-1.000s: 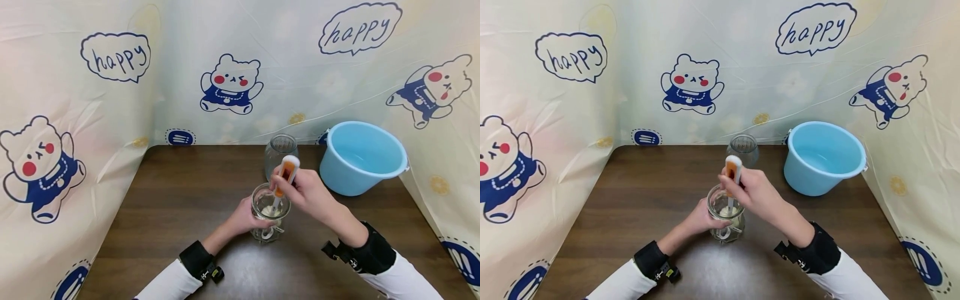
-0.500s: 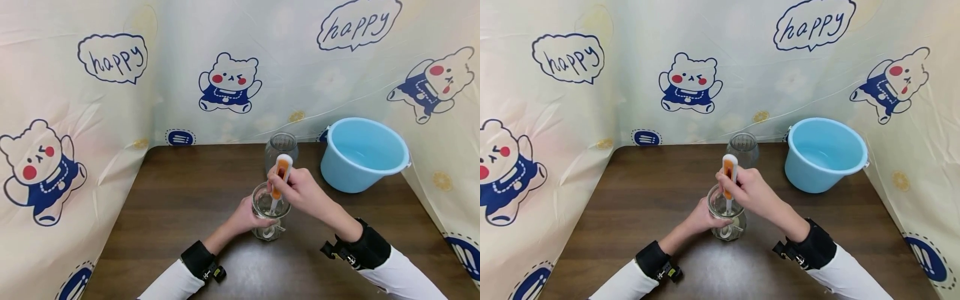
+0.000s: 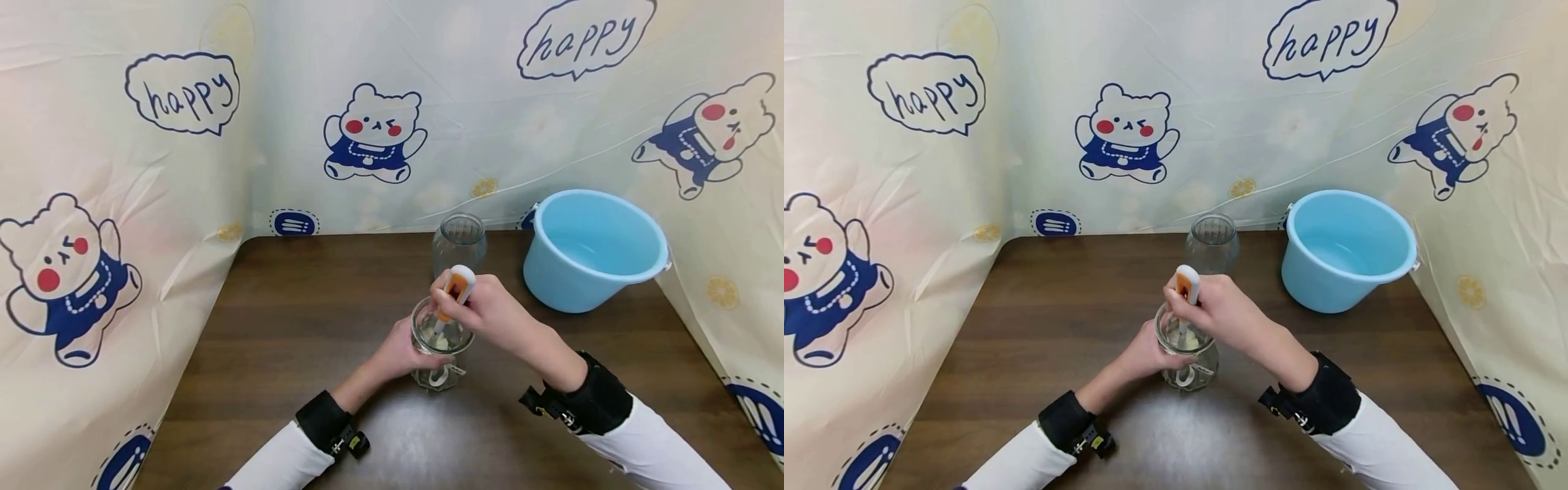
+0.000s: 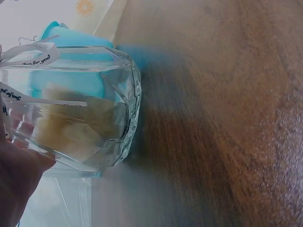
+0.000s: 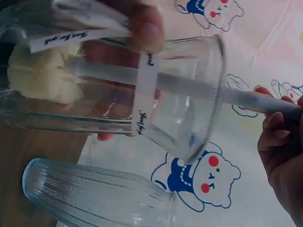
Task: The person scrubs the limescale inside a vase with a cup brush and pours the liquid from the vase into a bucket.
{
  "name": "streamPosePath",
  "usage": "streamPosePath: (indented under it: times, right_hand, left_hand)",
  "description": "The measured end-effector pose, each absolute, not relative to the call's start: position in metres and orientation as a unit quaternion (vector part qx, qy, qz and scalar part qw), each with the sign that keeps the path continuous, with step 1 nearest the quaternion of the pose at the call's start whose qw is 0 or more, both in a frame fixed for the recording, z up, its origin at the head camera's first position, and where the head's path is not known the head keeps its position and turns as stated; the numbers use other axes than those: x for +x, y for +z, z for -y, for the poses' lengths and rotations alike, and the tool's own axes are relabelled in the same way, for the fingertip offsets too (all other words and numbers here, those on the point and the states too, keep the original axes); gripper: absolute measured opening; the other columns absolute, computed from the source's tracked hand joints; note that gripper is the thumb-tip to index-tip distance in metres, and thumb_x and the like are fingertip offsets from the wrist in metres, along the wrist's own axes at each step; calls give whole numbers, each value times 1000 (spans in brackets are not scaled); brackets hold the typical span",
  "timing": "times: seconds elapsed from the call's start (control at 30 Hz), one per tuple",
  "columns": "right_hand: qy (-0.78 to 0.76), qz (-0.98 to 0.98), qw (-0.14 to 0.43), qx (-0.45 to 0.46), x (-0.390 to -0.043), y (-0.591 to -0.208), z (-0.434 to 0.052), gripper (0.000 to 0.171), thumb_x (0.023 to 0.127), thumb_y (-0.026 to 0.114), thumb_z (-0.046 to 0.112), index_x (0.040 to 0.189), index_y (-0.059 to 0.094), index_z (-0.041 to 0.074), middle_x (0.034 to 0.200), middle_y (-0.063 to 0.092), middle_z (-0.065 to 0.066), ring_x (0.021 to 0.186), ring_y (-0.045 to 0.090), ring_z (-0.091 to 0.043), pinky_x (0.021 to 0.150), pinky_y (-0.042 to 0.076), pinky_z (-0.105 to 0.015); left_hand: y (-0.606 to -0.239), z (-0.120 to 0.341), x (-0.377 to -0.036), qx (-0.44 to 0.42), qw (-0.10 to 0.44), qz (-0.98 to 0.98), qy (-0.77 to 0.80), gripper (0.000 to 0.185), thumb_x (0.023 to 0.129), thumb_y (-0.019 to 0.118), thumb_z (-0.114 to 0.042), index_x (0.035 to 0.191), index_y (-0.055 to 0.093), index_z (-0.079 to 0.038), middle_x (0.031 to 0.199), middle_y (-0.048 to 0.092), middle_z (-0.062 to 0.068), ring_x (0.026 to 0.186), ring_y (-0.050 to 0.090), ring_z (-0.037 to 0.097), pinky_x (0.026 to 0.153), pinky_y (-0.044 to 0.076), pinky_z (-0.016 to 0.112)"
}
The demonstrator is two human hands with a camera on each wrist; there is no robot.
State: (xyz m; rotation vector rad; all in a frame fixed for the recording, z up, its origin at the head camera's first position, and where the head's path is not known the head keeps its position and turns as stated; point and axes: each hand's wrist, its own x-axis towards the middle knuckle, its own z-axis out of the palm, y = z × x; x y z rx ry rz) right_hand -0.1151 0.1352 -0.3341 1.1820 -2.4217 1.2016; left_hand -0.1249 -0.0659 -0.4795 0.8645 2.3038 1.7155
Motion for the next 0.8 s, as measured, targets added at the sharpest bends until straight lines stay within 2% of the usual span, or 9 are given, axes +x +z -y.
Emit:
streamPosePath:
  times: [0.1, 0.2, 0.37, 0.47, 0.67, 0.8]
  right_hand:
    - [391, 826, 105, 391, -115, -334, -135, 7, 102, 64, 10, 99, 69, 6, 81, 71, 1, 72, 66, -4, 63, 56, -24]
    - [383, 835, 104, 382, -114, -332, -136, 5, 100, 65, 7, 98, 69, 5, 80, 71, 2, 71, 64, -4, 62, 56, -24]
    - [388, 829, 108, 389, -116, -333, -139, 12, 99, 63, 5, 90, 70, 6, 78, 71, 4, 68, 61, -1, 58, 53, -20]
    - [404, 820, 114, 389, -118, -334, -139, 18, 100, 60, 4, 86, 71, 9, 77, 69, 8, 66, 60, 0, 58, 53, -20]
    - [463, 803, 103, 360, -119, -334, -135, 20, 103, 58, 4, 88, 68, 12, 79, 70, 8, 73, 68, -5, 66, 59, -25]
    - [489, 781, 140, 362, -118, -331, -136, 20, 103, 56, 5, 88, 67, 12, 80, 71, 6, 73, 70, -8, 68, 60, -24]
  left_hand:
    - [-480, 65, -125, 290, 64, -768, 568, 90, 72, 92, -15, 151, 50, -10, 135, 67, 7, 119, 64, 18, 104, 51, 36]
    - [-479, 65, -125, 293, 55, -767, 569, 87, 72, 92, -15, 149, 52, -8, 134, 68, 8, 120, 65, 22, 105, 51, 38]
    - [-479, 66, -126, 300, 61, -760, 573, 81, 73, 91, -13, 145, 55, -9, 134, 67, 9, 122, 64, 33, 105, 50, 51]
    - [-480, 66, -127, 301, 63, -758, 576, 79, 74, 90, -13, 144, 55, -9, 134, 67, 10, 121, 64, 36, 104, 50, 54]
    - [-483, 66, -125, 286, 65, -770, 567, 83, 72, 92, -17, 146, 54, -12, 130, 69, 4, 115, 66, 20, 102, 53, 38]
    - [-483, 66, -126, 288, 59, -769, 567, 83, 72, 93, -17, 145, 55, -11, 129, 70, 3, 115, 66, 16, 101, 52, 35]
